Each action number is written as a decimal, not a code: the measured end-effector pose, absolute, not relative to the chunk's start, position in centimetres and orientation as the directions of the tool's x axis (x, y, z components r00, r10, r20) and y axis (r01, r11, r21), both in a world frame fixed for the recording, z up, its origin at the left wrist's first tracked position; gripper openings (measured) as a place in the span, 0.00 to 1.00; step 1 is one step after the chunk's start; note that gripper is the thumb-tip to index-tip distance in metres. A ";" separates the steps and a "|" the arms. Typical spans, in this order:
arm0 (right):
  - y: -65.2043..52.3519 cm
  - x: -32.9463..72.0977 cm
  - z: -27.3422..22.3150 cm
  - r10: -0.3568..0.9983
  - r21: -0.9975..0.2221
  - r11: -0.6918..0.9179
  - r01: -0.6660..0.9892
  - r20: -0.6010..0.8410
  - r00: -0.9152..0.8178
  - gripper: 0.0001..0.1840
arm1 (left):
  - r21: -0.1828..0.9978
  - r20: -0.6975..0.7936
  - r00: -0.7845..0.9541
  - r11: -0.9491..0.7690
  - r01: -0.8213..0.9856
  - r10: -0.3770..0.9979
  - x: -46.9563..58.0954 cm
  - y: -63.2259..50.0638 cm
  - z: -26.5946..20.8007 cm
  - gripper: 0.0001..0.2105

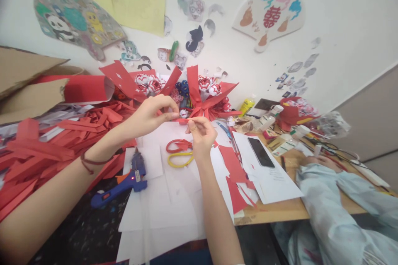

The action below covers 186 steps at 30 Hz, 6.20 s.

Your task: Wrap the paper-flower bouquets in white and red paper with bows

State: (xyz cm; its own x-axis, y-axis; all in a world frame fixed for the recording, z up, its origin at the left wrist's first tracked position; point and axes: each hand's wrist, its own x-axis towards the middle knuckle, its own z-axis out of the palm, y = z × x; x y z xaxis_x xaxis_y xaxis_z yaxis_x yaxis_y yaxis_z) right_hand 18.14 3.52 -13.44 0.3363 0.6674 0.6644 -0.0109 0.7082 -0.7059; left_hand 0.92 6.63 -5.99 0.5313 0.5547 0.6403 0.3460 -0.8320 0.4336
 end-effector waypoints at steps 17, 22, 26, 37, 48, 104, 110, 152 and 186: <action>3.3 18.0 -13.5 0.590 -0.643 0.760 0.098 0.745 0.310 0.02 | 0.226 0.577 0.681 -0.889 0.397 0.451 0.0 6.8 -5.4 0.08; 3.4 17.9 -13.5 0.593 -0.640 0.765 0.067 0.742 0.314 0.02 | 0.195 0.560 0.705 -0.897 0.397 0.434 -0.2 6.6 -5.3 0.08; 3.4 17.8 -13.6 0.605 -0.646 0.763 0.035 0.731 0.315 0.03 | 0.216 0.550 0.709 -0.895 0.390 0.441 -0.5 6.7 -5.1 0.09; 3.3 17.7 -13.5 0.651 -0.702 0.711 0.041 0.678 0.342 0.03 | 0.264 0.593 0.654 -0.881 0.392 0.469 -0.9 6.9 -4.9 0.07; 3.4 17.8 -13.7 0.656 -0.717 0.692 0.086 0.674 0.341 0.07 | 0.243 0.528 0.711 -0.884 0.398 0.465 -0.5 6.9 -5.4 0.10; 3.6 18.7 -14.5 0.942 -0.934 0.287 0.211 0.235 -0.241 0.11 | 0.116 0.287 0.843 -0.890 0.441 0.456 -1.2 8.5 -7.8 0.12; 3.7 18.3 -14.2 0.978 -0.978 0.198 0.069 0.193 -0.080 0.12 | 0.139 0.493 0.724 -0.866 0.481 0.481 -1.3 8.1 -6.1 0.09; 3.9 19.1 -14.3 0.964 -0.851 0.074 -0.521 0.194 -0.181 0.16 | 0.630 0.509 0.666 -0.763 0.143 0.546 0.8 7.2 -6.7 0.11; 3.4 19.5 -13.3 0.958 -0.913 0.134 -0.384 0.219 -0.185 0.17 | 0.579 0.583 0.579 -0.791 0.197 0.570 -0.2 6.0 -4.8 0.14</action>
State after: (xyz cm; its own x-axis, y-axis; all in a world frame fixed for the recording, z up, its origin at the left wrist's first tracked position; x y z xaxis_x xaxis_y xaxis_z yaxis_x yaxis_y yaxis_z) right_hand 19.53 3.36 -13.31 -0.1855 0.9579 0.2191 -0.3845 0.1345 -0.9133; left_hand -0.16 5.96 -4.83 0.5788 0.5703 0.5829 0.1970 -0.7914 0.5787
